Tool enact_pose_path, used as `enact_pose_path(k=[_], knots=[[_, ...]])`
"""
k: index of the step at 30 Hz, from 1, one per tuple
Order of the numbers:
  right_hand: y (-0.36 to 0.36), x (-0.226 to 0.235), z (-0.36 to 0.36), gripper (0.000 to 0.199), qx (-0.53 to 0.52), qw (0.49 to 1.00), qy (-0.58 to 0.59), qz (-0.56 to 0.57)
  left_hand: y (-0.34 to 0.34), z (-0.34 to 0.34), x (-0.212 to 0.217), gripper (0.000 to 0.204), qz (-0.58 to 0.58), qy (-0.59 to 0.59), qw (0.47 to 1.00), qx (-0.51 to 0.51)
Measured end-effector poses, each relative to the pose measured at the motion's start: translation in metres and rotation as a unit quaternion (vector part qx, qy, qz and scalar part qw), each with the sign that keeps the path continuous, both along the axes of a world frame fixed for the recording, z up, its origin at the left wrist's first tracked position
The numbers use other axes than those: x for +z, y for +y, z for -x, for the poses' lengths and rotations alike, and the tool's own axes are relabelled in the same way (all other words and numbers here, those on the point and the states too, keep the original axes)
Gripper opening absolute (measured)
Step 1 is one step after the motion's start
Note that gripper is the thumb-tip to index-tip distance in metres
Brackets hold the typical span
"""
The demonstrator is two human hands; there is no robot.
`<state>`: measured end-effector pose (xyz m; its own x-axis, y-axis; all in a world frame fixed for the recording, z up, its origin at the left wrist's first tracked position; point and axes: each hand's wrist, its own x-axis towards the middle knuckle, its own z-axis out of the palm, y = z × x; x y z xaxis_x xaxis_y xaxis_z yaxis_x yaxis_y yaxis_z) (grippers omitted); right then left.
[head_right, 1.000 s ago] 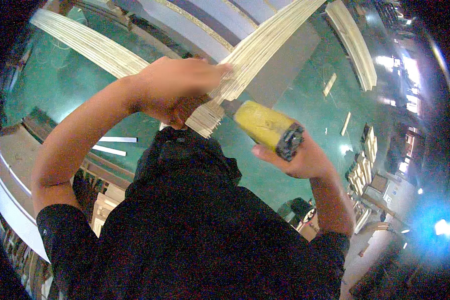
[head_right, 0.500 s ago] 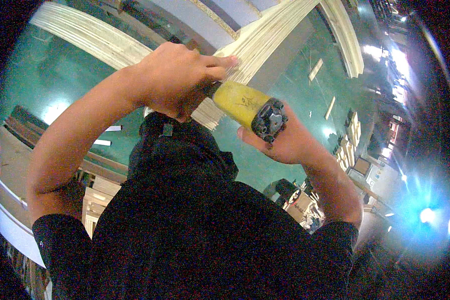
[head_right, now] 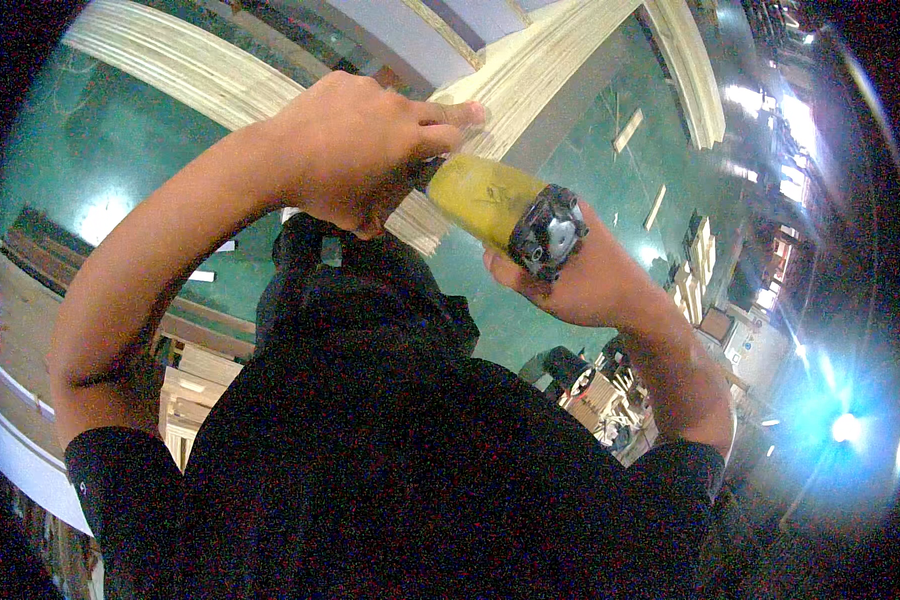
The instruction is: The person assembles a wooden frame structure by attaching small wooden blocks to a large panel using a pneumatic nail gun. They position the blocks, drive nails into them, and then flip the large assembly to work on the other side with assistance.
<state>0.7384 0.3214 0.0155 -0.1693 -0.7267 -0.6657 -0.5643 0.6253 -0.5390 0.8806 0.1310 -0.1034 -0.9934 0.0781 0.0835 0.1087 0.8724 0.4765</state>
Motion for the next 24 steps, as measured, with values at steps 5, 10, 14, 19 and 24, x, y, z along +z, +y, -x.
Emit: enact_pose_path(k=[5, 10, 14, 19, 24], knots=[[0.017, -0.006, 0.003, 0.035, -0.004, 1.0, 0.028, 0.003, -0.003, -0.001, -0.003, 0.09, -0.009, 0.016, 1.0, -0.017], [0.014, -0.005, 0.005, 0.043, 0.025, 0.999, 0.026, -0.027, -0.003, -0.001, -0.012, 0.083, -0.013, 0.054, 0.998, -0.017], [0.023, -0.013, 0.007, 0.03, 0.022, 0.999, 0.035, -0.006, 0.0, 0.001, -0.012, 0.079, -0.01, 0.041, 0.999, -0.003], [0.039, -0.025, 0.019, 0.038, -0.001, 0.983, -0.101, 0.152, 0.002, 0.006, -0.012, 0.079, -0.02, 0.034, 0.999, -0.008], [0.113, -0.063, 0.093, 0.049, 0.125, 0.969, -0.139, 0.16, -0.012, 0.001, -0.009, 0.091, -0.076, 0.106, 0.991, -0.004]])
